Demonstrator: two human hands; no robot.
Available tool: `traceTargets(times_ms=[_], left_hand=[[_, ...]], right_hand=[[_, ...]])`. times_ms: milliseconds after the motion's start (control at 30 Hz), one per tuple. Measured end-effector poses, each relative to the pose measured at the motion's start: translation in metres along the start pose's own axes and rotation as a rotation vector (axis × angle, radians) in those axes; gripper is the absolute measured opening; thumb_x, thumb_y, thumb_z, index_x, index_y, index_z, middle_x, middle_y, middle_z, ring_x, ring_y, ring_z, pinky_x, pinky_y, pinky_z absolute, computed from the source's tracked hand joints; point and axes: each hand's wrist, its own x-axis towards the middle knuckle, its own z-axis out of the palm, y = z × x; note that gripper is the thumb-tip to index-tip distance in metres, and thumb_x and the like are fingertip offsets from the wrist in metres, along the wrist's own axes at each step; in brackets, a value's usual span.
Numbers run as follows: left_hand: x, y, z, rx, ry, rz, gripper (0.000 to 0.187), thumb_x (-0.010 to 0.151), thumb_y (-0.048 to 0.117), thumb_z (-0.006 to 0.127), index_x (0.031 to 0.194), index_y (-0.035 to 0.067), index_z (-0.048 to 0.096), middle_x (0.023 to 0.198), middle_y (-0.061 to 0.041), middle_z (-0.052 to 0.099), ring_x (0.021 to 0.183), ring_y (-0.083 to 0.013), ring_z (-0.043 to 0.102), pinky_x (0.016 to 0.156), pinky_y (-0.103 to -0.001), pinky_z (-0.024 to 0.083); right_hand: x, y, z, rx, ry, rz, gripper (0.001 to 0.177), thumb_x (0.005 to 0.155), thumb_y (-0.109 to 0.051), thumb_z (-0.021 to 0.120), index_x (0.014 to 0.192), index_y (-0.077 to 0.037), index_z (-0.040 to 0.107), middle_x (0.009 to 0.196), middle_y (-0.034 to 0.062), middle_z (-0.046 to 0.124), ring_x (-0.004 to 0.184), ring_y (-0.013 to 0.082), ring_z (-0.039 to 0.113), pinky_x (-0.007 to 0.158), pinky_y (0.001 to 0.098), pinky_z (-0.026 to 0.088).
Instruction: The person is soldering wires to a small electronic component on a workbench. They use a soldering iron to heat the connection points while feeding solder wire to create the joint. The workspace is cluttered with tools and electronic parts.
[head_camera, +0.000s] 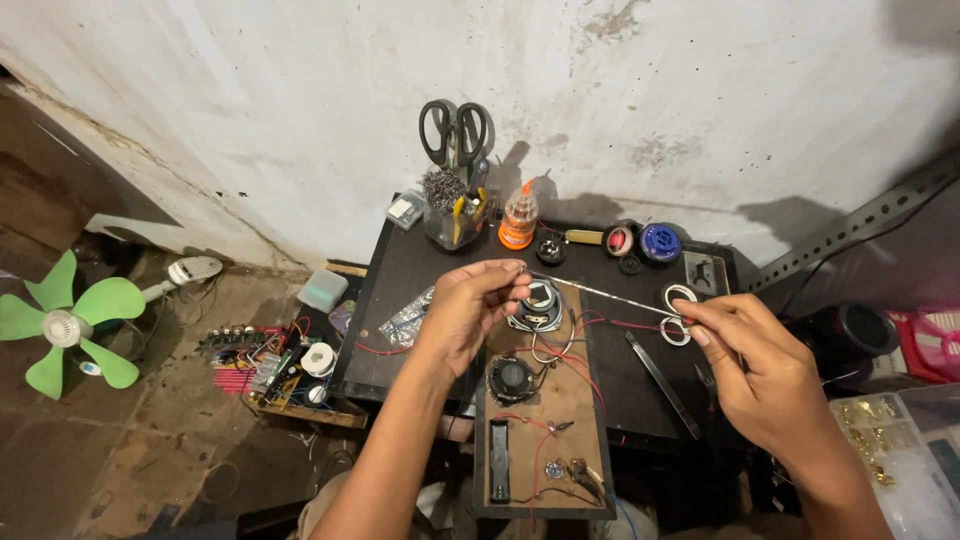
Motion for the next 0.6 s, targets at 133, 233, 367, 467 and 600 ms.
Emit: traceTargets(times_ms=[133,233,367,467,600], left_hand=[[0.0002,-0.0001,0.0,-0.015,-0.005,-0.001,0.019,0.092,0.001,0.069,0.11,-0.007,0.073,0.093,-0.017,0.076,0.077,-0.0167,0.071,0.066,-0.022,0.058],[0.0024,-0.0018,-0.001,-0.028,0.002,0.006,0.019,0.092,0.002,0.07,0.109,-0.007,0.073,0.093,-0.017,0.076,0.077,-0.0166,0.072,0.064,-0.021,0.058],[0.0002,-0.0003,0.0007,-0.016,-0.003,0.002,0.02,0.092,0.003,0.07,0.109,-0.006,0.073,0.094,-0.016,0.077,0.078,-0.0161,0.071,0.066,-0.02,0.058],[-0.0007,0.0006,0.0017,-0.024,-0.001,-0.005,0.021,0.092,0.003,0.07,0.11,-0.007,0.073,0.095,-0.017,0.077,0.079,-0.0166,0.072,0.066,-0.02,0.059],[-0.0007,0.0006,0.0026,-0.049,-0.003,-0.019,0.021,0.093,0.001,0.069,0.112,-0.008,0.071,0.096,-0.019,0.077,0.08,-0.0187,0.074,0.066,-0.02,0.06]], right_hand=[[-0.0005,0.0007,-0.0002,-0.018,-0.001,0.004,0.031,0.099,0.002,0.06,0.129,-0.001,0.07,0.108,0.0122,0.068,0.093,0.019,0.067,0.083,0.026,0.053],[-0.0007,0.0015,0.0002,-0.018,-0.003,0.009,0.031,0.099,0.001,0.06,0.128,-0.001,0.07,0.108,0.0122,0.068,0.093,0.0189,0.067,0.084,0.0261,0.053],[-0.0008,0.002,-0.0001,-0.021,0.002,-0.004,0.031,0.099,0.002,0.06,0.129,0.0,0.069,0.109,0.0133,0.068,0.094,0.0195,0.068,0.084,0.0263,0.053],[-0.0008,0.0013,-0.0004,-0.016,0.01,-0.01,0.031,0.099,0.003,0.059,0.128,0.0,0.069,0.11,0.0142,0.068,0.095,0.0201,0.068,0.085,0.027,0.053],[0.0002,-0.0021,-0.0014,-0.005,0.012,0.009,0.03,0.099,0.002,0.059,0.127,0.001,0.069,0.111,0.0142,0.068,0.094,0.0187,0.068,0.082,0.0251,0.053]])
